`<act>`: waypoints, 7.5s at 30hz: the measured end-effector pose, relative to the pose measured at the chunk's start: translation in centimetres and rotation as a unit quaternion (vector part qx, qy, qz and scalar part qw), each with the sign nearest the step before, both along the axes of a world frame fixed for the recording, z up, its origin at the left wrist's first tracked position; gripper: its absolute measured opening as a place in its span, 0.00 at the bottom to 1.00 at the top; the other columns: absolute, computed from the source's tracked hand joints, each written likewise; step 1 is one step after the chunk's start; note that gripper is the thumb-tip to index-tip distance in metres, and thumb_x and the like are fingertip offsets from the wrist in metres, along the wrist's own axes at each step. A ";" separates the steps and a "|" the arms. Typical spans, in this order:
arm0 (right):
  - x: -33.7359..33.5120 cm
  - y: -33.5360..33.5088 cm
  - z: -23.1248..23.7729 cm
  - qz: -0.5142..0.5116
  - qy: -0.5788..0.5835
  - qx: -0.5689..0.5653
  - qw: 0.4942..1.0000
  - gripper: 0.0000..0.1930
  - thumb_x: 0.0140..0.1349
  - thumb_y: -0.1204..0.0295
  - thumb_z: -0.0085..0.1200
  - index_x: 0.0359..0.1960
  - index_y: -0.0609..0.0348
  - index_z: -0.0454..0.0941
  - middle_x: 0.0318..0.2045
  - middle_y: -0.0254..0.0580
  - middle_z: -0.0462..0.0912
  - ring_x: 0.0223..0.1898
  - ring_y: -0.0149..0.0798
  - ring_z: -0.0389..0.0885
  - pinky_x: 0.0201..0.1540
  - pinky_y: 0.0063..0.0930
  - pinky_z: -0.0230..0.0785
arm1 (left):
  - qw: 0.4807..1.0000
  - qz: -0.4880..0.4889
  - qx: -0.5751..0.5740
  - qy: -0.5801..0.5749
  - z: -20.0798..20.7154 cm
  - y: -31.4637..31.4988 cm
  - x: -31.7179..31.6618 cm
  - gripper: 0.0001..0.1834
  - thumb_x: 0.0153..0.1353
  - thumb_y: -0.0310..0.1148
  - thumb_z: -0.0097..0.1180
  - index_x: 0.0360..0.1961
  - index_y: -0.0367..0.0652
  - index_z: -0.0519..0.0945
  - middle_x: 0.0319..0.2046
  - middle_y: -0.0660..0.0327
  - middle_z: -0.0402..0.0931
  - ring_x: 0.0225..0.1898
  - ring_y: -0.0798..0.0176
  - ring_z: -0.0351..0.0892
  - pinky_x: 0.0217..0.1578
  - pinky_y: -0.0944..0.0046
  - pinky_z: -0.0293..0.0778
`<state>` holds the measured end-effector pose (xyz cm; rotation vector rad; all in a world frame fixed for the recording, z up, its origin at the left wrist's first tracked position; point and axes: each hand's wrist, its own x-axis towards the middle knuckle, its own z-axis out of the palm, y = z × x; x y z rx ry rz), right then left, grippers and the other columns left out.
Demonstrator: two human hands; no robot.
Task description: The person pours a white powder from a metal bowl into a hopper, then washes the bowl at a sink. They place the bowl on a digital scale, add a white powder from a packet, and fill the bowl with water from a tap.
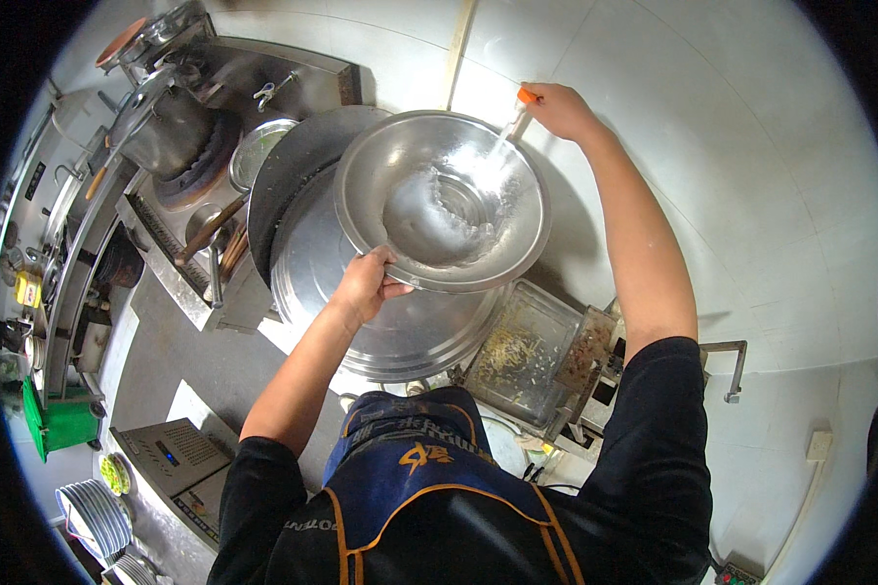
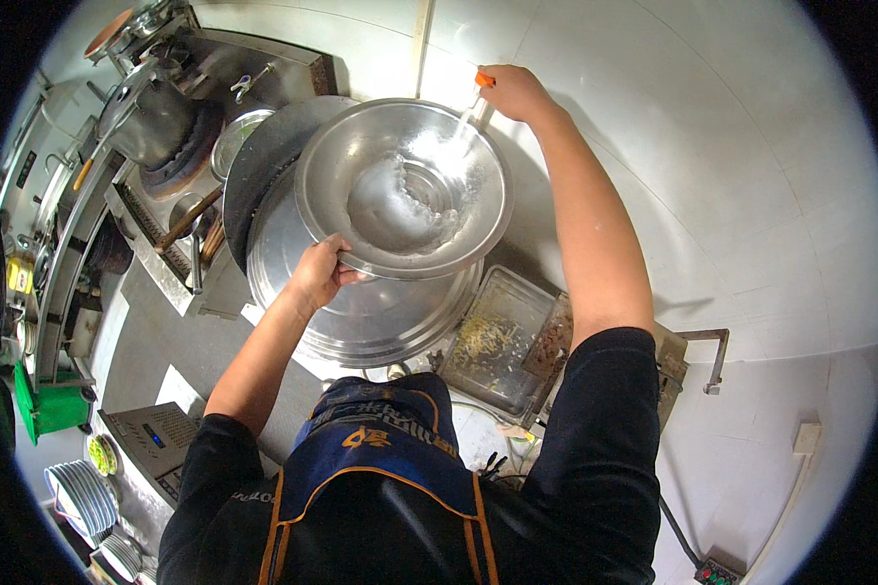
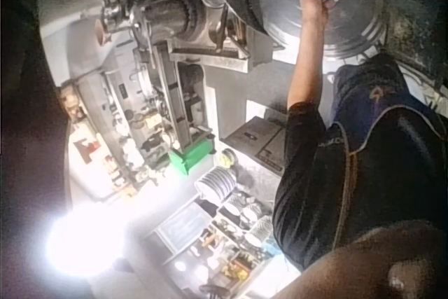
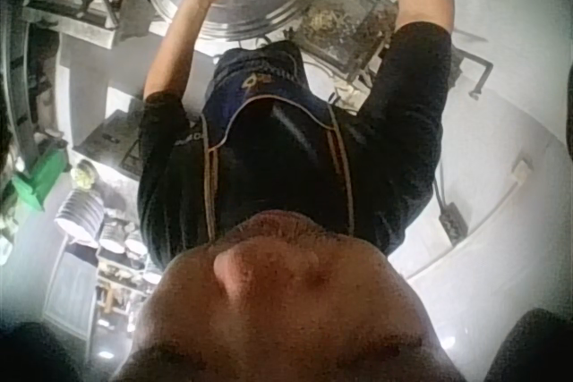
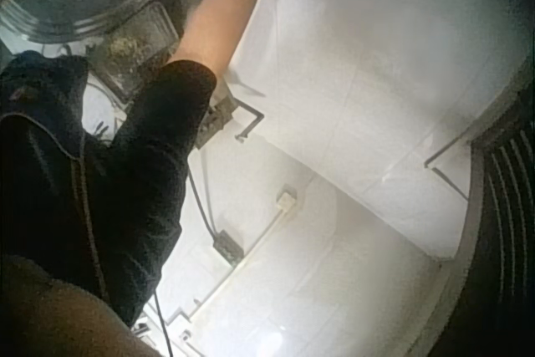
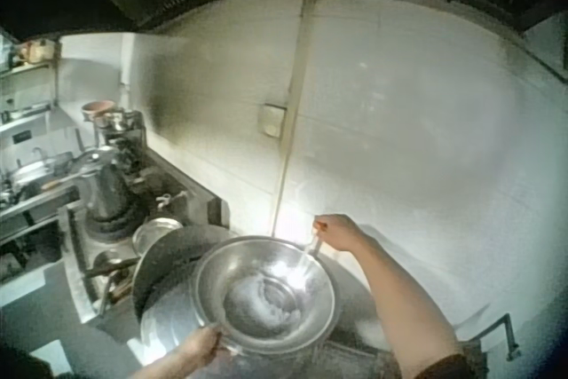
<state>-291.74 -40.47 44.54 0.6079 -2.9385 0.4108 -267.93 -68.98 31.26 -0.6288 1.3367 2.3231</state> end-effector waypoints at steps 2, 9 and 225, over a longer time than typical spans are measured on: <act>-0.1 0.3 0.0 0.000 -0.008 0.007 1.000 0.20 0.57 0.66 0.50 0.52 0.56 0.75 0.45 0.50 0.80 0.46 0.50 0.77 0.50 0.37 0.68 | 1.000 0.003 0.006 -0.005 -0.2 0.2 -0.1 0.13 0.60 0.28 0.42 0.40 0.28 0.70 0.31 0.49 0.77 0.28 0.57 0.81 0.27 0.64 0.82; -0.1 -0.4 0.3 -0.011 -0.019 0.030 0.999 0.21 0.58 0.66 0.50 0.55 0.54 0.73 0.48 0.51 0.79 0.49 0.51 0.76 0.52 0.37 0.68 | 1.000 0.006 -0.001 -0.006 -1.3 0.2 -0.2 0.12 0.60 0.29 0.42 0.39 0.29 0.69 0.31 0.50 0.76 0.26 0.58 0.80 0.26 0.63 0.82; 0.3 -0.7 2.2 0.034 0.001 0.180 0.983 0.25 0.58 0.74 0.52 0.60 0.53 0.69 0.49 0.46 0.78 0.48 0.45 0.77 0.54 0.35 0.68 | 0.990 0.012 -0.060 -0.124 -14.3 1.2 0.5 0.13 0.58 0.35 0.46 0.38 0.34 0.71 0.29 0.54 0.73 0.24 0.54 0.77 0.27 0.58 0.80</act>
